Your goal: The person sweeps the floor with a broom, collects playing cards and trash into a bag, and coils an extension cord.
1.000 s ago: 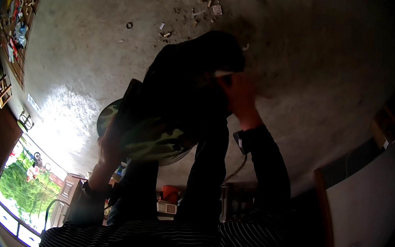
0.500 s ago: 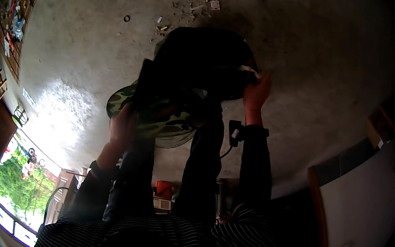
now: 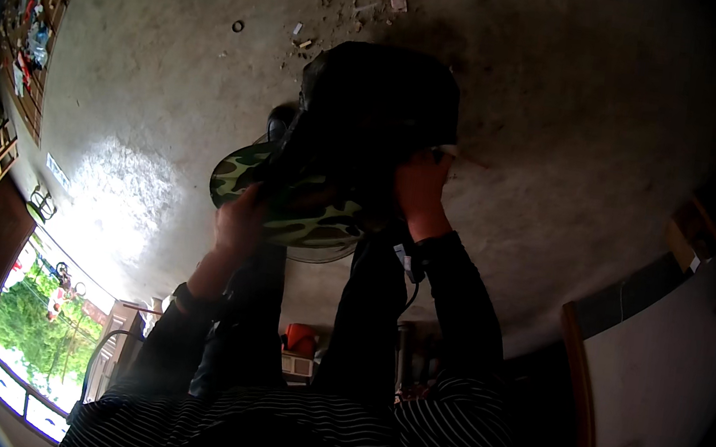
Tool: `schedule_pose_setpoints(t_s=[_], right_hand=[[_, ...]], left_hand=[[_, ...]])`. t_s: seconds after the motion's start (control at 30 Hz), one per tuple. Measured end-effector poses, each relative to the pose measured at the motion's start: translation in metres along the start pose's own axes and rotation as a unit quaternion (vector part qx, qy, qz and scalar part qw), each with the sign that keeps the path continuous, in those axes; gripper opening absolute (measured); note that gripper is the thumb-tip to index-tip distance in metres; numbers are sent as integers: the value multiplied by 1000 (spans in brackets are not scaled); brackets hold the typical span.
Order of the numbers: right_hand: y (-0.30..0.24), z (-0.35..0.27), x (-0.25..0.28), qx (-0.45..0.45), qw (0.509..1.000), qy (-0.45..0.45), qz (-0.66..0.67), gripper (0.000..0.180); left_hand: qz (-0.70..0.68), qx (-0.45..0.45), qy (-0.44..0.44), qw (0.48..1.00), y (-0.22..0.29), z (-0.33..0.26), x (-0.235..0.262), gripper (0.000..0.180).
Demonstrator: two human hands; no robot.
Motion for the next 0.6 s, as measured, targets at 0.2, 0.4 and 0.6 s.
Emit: schedule_pose_setpoints(t_s=[0.2, 0.4, 0.6], right_hand=[[-59, 48, -46, -4, 968, -107, 227, 19], [-48, 79, -113, 78, 974, 144, 159, 23], [7, 86, -142, -18, 970, -164, 176, 16]], left_hand=[[19, -47, 9, 999, 5, -13, -3, 30], [-23, -84, 32, 996, -21, -19, 8, 31], [-40, -135, 82, 987, -24, -32, 29, 31]])
Point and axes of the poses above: each hand's wrist, its own z-axis towards the middle knuckle, its own x-axis out of the back of the hand, y = z × x, the point moved 7 cm from there along z, towards the middle knuckle, and after that the axes turned 9 degrees about -y, right-handed, at the moved point
